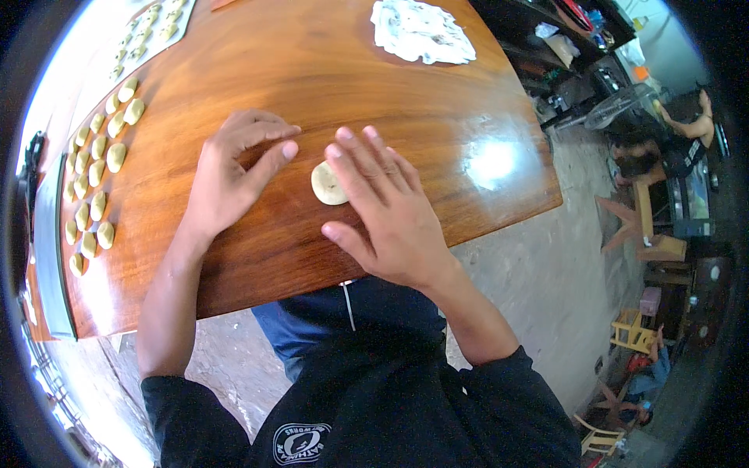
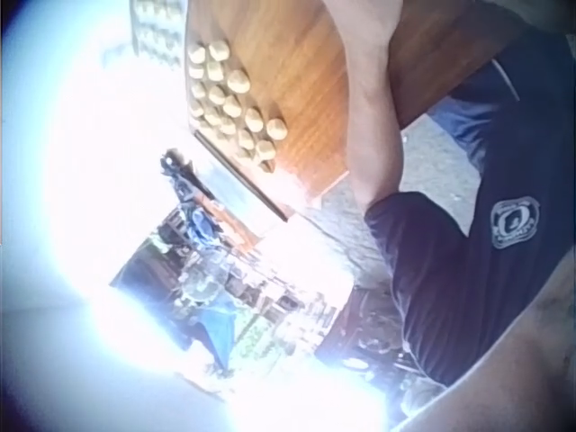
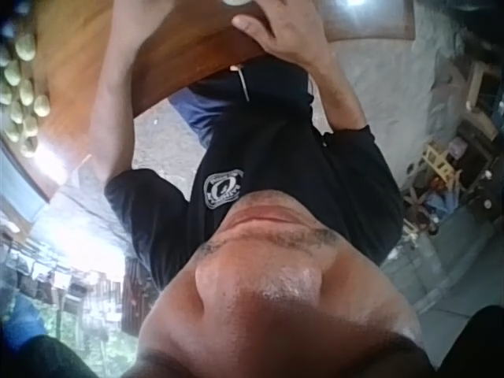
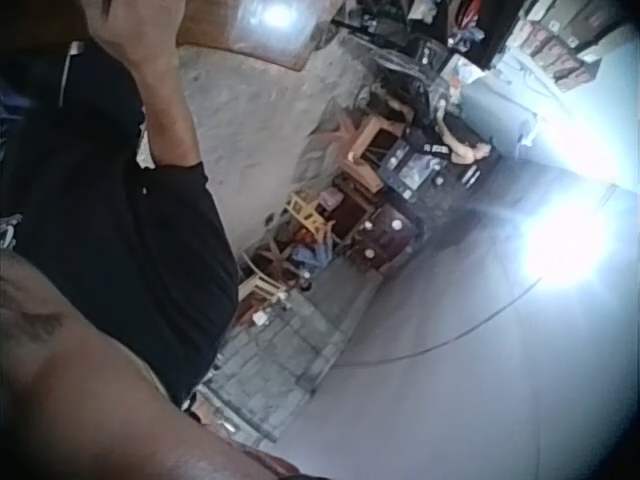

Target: Filling a small dough circle with paste and carving decorative patterns on it using a razor blade.

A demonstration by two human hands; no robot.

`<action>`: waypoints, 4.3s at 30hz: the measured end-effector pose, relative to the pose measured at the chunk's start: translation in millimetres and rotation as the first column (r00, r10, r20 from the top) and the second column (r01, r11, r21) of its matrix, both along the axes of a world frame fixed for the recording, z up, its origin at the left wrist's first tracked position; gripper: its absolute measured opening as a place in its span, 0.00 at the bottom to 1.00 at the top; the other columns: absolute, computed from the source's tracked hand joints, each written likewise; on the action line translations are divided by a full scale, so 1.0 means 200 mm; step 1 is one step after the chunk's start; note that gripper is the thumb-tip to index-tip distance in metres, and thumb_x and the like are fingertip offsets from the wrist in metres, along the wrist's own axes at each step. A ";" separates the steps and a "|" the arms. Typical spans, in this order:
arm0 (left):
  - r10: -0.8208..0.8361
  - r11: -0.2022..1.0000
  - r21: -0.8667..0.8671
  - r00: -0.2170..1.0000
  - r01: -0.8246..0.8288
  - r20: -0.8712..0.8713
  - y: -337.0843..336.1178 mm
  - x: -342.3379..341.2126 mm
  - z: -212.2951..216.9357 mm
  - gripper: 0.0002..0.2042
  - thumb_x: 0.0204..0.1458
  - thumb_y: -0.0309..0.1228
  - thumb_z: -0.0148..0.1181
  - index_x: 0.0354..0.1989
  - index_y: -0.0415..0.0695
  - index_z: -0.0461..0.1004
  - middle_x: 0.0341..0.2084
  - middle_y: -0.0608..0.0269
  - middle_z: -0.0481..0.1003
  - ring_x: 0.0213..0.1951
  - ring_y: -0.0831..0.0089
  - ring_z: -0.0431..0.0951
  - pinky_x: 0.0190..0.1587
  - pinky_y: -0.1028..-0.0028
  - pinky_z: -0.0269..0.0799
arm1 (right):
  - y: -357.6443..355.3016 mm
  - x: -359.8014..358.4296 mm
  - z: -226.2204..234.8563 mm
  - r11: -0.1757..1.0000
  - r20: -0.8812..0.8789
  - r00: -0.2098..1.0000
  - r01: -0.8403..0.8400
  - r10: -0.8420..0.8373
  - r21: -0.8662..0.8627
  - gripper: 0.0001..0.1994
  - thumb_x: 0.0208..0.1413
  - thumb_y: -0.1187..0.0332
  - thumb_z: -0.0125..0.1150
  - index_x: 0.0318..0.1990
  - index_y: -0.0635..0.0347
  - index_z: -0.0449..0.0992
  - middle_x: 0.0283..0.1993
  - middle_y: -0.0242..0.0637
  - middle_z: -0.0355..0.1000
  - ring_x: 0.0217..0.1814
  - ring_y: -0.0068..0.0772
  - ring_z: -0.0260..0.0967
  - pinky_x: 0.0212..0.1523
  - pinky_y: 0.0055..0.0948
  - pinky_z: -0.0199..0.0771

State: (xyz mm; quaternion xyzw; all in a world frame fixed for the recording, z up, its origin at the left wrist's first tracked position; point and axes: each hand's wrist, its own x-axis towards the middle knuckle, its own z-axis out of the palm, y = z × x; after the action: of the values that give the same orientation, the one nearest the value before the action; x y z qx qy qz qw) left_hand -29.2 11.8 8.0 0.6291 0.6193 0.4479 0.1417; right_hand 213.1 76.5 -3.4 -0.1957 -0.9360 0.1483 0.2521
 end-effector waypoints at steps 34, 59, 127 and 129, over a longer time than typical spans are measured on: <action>-0.110 0.993 -0.064 0.957 0.096 -0.267 -0.02 0.13 -0.04 0.30 0.36 0.35 0.83 0.53 0.42 0.84 0.55 0.53 0.74 0.60 0.53 0.72 0.65 0.57 0.68 | 0.01 0.03 -0.06 0.992 -0.095 0.990 0.096 -0.104 -0.086 0.36 0.57 0.71 0.68 0.73 0.71 0.63 0.65 0.52 0.74 0.74 0.58 0.64 0.72 0.49 0.64; -0.309 0.951 -0.093 0.874 0.296 -0.376 -0.04 0.07 0.06 0.24 0.45 0.37 0.77 0.50 0.38 0.85 0.60 0.51 0.75 0.62 0.47 0.72 0.65 0.51 0.69 | 0.05 0.07 -0.09 0.982 -0.326 0.937 0.075 -0.129 -0.173 0.18 0.58 0.79 0.62 0.57 0.65 0.80 0.57 0.49 0.79 0.62 0.57 0.73 0.64 0.47 0.74; 0.054 0.998 -0.003 0.996 -0.055 -0.076 0.01 -0.13 -0.02 0.11 0.58 0.23 0.66 0.49 0.39 0.83 0.34 0.55 0.80 0.32 0.66 0.78 0.36 0.70 0.75 | -0.36 -0.06 -0.15 0.901 -0.048 0.922 -0.363 0.384 0.237 0.19 0.58 0.62 0.63 0.55 0.59 0.80 0.57 0.39 0.77 0.63 0.40 0.71 0.67 0.49 0.69; 0.012 0.999 0.050 0.993 -0.006 -0.116 0.00 -0.07 -0.03 0.12 0.58 0.25 0.68 0.50 0.39 0.83 0.36 0.55 0.80 0.36 0.63 0.78 0.38 0.68 0.76 | -0.37 -0.05 -0.18 0.907 -0.110 0.919 -0.346 0.380 0.239 0.18 0.57 0.65 0.62 0.55 0.57 0.81 0.54 0.37 0.77 0.60 0.38 0.72 0.64 0.46 0.71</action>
State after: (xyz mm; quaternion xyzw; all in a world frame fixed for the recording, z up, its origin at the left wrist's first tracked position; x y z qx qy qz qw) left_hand -42.9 11.9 2.5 0.6547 0.6182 0.4262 0.0875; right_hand 203.2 1.9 -38.5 0.0226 -0.9442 0.1055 0.3112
